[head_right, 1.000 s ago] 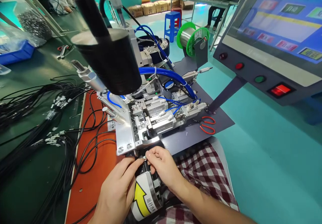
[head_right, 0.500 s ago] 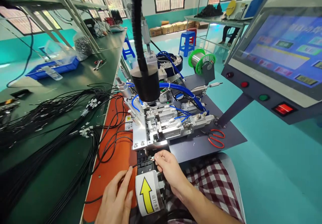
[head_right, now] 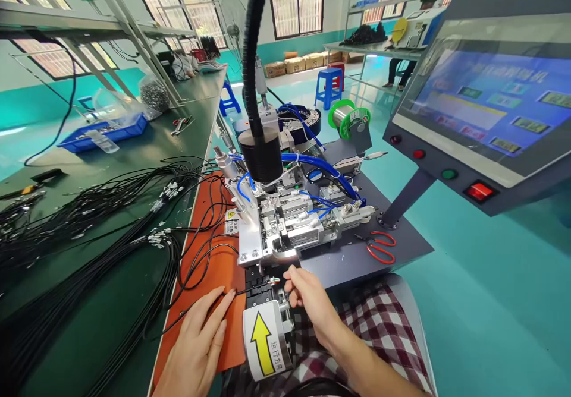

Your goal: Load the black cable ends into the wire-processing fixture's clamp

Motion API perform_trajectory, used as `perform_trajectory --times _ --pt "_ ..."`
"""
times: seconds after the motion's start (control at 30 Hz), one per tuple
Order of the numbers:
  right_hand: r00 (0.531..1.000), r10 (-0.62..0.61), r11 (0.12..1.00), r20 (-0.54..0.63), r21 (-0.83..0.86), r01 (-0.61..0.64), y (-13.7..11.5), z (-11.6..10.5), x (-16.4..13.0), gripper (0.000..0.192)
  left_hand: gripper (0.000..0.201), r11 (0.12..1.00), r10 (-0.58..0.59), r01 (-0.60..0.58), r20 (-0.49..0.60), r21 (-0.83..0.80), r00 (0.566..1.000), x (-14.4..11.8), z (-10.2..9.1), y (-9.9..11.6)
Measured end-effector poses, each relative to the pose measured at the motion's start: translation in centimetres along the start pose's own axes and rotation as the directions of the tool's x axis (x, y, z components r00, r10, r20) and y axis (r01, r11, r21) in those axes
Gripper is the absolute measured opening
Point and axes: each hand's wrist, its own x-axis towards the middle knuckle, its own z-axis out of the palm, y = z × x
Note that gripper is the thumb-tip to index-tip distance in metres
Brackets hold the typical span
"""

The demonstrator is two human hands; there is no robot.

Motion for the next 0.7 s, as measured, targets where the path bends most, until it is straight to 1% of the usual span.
perform_trajectory --times 0.1,0.23,0.33,0.4,0.43,0.53,0.6,0.63,0.7 --pt "0.998 0.022 0.999 -0.061 0.034 -0.020 1.5 -1.8 -0.4 0.045 0.046 1.000 0.010 -0.010 0.003 -0.003 1.000 -0.5 0.3 -0.1" --pt "0.992 0.040 0.999 -0.119 0.038 -0.036 3.4 -4.5 -0.9 0.040 0.050 0.999 0.026 -0.025 0.006 -0.026 1.000 -0.5 1.1 -0.5" --pt "0.983 0.085 0.996 -0.163 0.024 -0.083 4.6 -6.2 -1.3 0.038 0.051 0.997 0.046 -0.049 -0.050 -0.068 0.998 1.3 1.3 -0.7" --pt "0.976 0.105 0.994 -0.189 0.018 -0.104 5.2 -6.9 -1.6 0.037 0.046 0.985 0.105 -0.116 -0.093 -0.126 0.990 3.6 1.1 -0.8" --pt "0.976 0.111 0.994 -0.186 0.019 -0.110 5.4 -7.1 -1.8 0.036 0.044 0.978 0.126 -0.141 -0.106 -0.155 0.986 4.9 1.0 -0.8" --pt "0.975 0.160 0.987 -0.155 0.024 -0.158 5.6 -7.1 -2.5 0.033 0.040 0.983 0.106 -0.124 -0.134 -0.133 0.985 8.0 0.6 -1.1" --pt "0.976 0.174 0.985 -0.130 0.013 -0.174 5.4 -7.2 -3.0 0.031 0.038 0.987 0.093 -0.110 -0.151 -0.113 0.984 8.8 0.2 -0.9" --pt "0.974 0.183 0.983 -0.130 0.006 -0.184 5.3 -7.3 -3.3 0.031 0.038 0.989 0.087 -0.104 -0.161 -0.103 0.983 8.8 -0.2 -0.7" --pt "0.963 0.193 0.980 -0.189 -0.017 -0.199 5.0 -8.0 -3.8 0.034 0.040 0.992 0.077 -0.093 -0.186 -0.082 0.980 7.7 -1.3 0.2"
